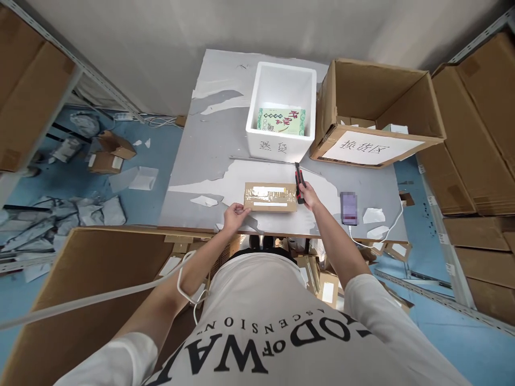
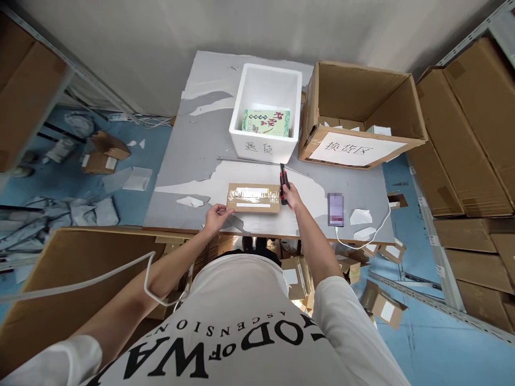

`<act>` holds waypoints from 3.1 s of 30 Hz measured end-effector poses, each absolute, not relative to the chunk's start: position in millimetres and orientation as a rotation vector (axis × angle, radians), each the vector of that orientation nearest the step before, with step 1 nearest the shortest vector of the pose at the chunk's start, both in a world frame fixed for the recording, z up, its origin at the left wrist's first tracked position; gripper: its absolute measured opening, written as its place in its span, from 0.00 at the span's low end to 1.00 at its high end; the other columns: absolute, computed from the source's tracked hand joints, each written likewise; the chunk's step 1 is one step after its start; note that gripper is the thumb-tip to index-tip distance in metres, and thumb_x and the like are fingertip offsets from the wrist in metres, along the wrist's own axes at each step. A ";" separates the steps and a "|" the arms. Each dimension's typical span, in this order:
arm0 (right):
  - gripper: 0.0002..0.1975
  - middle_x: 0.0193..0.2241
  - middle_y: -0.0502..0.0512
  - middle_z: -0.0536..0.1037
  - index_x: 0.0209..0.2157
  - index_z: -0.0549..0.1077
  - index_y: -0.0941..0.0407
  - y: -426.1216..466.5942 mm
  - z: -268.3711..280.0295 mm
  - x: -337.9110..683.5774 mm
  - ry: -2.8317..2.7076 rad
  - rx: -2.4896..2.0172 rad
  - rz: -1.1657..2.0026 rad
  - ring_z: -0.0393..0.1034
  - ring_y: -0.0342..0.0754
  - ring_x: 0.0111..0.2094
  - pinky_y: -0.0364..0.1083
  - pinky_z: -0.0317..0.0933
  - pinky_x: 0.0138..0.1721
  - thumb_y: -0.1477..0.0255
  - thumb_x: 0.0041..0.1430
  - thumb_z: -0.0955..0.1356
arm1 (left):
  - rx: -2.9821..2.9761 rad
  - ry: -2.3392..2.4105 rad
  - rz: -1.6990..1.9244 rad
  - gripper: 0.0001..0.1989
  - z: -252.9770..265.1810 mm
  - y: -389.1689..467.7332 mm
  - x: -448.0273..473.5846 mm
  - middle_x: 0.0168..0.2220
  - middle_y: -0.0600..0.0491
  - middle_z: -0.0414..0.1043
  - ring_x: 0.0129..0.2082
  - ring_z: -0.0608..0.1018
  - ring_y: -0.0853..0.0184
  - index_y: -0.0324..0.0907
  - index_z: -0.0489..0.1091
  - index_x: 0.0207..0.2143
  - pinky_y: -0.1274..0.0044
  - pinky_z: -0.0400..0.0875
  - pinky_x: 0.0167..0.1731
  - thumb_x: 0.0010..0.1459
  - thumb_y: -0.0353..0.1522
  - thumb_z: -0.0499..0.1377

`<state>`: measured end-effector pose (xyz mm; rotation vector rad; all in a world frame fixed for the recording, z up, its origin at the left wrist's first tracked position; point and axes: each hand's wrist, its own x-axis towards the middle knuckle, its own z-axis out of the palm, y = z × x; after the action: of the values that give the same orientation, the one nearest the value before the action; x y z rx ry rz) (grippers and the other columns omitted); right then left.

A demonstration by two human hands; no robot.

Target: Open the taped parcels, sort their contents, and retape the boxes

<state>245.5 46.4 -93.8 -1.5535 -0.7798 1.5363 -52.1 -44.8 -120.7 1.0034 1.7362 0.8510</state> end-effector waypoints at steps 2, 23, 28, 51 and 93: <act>0.23 0.29 0.45 0.74 0.37 0.64 0.52 43.1 -98.0 244.0 -0.763 -1.533 1.513 0.66 0.39 0.25 0.39 0.62 0.26 0.52 0.48 0.70 | 1.062 1.771 0.795 0.22 -118.8 -44.1 -55.1 0.33 0.49 0.75 0.33 0.79 0.63 0.41 0.68 0.34 0.70 0.74 0.38 0.42 0.46 0.66; 0.34 0.36 0.51 0.77 0.64 0.59 0.48 -69.3 -78.5 276.0 -1.147 -1.739 1.292 0.63 0.37 0.19 0.39 0.63 0.16 0.60 0.55 0.66 | 2.304 1.420 0.027 0.64 -74.2 31.9 -19.0 0.69 0.36 0.41 0.68 0.44 0.41 0.39 0.44 0.68 0.51 0.32 0.63 0.35 0.57 0.66; 0.34 0.34 0.50 0.77 0.63 0.60 0.47 -70.6 -74.6 277.3 -1.179 -1.804 1.267 0.63 0.37 0.18 0.39 0.62 0.15 0.61 0.55 0.66 | 2.301 1.427 0.054 0.63 -74.6 31.8 -19.3 0.69 0.37 0.43 0.67 0.46 0.41 0.40 0.45 0.68 0.52 0.33 0.63 0.35 0.57 0.65; 0.30 0.36 0.60 0.80 0.65 0.58 0.54 -66.7 -2.1 266.5 -2.237 -2.159 0.784 0.72 0.57 0.35 0.48 0.59 0.38 0.75 0.60 0.60 | 2.284 1.445 0.260 0.59 -82.7 31.7 -16.5 0.63 0.34 0.54 0.61 0.57 0.39 0.39 0.52 0.66 0.52 0.37 0.62 0.34 0.54 0.67; 0.30 0.63 0.68 0.56 0.65 0.53 0.58 5.6 -79.2 231.8 -2.430 -1.621 0.278 0.49 0.60 0.63 0.59 0.48 0.61 0.61 0.66 0.57 | 2.500 1.399 0.106 0.43 -93.3 -52.2 -17.5 0.68 0.37 0.47 0.69 0.48 0.49 0.32 0.50 0.66 0.59 0.42 0.65 0.57 0.50 0.53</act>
<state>231.8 5.6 -79.2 -1.6214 -2.4295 0.2775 -17.5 -52.2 -93.3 2.4997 1.3989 0.1057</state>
